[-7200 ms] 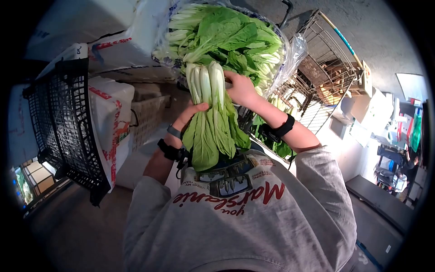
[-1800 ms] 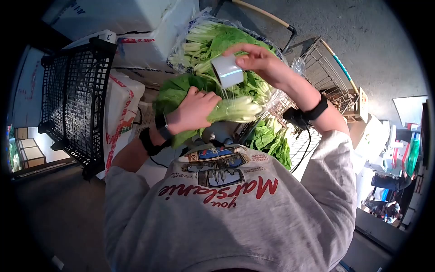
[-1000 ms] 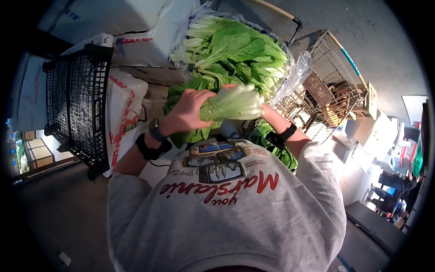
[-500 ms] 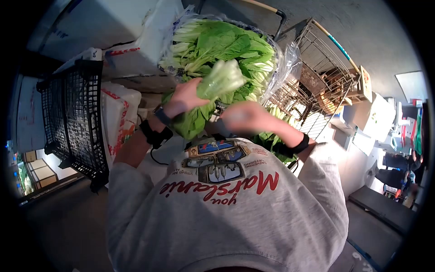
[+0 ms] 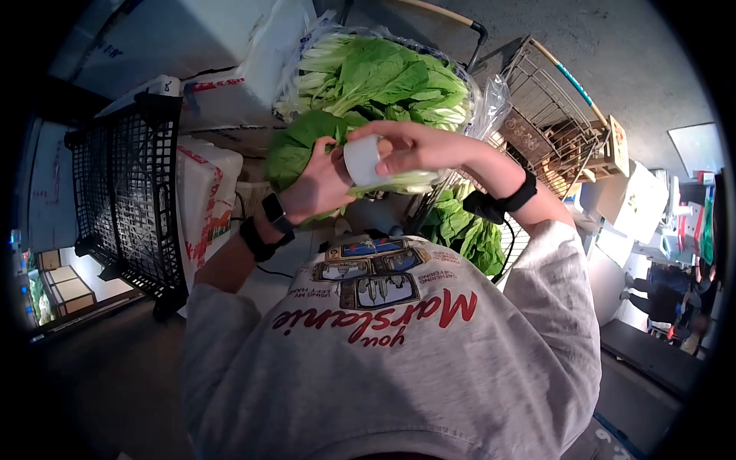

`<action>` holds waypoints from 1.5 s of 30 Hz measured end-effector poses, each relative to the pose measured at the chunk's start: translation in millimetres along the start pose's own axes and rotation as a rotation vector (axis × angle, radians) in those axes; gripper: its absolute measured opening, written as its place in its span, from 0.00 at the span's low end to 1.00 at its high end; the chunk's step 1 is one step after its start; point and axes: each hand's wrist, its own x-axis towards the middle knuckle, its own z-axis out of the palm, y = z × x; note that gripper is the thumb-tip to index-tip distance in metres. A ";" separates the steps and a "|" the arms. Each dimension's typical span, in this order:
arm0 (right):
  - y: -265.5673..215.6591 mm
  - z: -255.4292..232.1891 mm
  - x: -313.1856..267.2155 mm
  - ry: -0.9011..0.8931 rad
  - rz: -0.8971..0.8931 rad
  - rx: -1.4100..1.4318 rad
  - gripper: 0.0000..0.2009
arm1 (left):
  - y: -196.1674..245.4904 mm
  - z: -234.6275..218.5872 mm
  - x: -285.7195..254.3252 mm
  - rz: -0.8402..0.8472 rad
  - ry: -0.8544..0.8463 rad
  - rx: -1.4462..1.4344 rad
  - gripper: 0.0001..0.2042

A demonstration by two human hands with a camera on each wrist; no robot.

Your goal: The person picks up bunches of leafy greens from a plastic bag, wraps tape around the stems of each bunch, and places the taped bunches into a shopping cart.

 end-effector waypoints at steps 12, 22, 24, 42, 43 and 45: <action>104.2 -5.7 27.4 -0.105 -0.041 0.966 0.39 | 11.0 -0.6 -20.9 -0.149 0.056 -0.302 0.31; 138.1 23.9 0.6 -0.200 -0.251 0.450 0.26 | 60.2 24.6 -26.6 -0.308 0.082 -0.626 0.37; 138.7 21.7 -14.8 -0.117 -0.240 0.332 0.18 | 70.2 29.7 -24.7 -0.327 -0.011 -0.582 0.39; 151.2 -8.2 -15.6 0.285 -0.568 -0.985 0.10 | 119.0 35.9 -57.2 -0.571 -0.337 -1.227 0.42; 149.5 -27.7 -11.1 0.376 -0.525 -1.066 0.11 | 126.2 40.2 -68.2 -0.530 -0.328 -1.320 0.39; 153.8 -54.5 6.2 0.490 -0.388 -1.143 0.14 | 133.2 42.1 -90.5 -0.574 -0.283 -1.360 0.41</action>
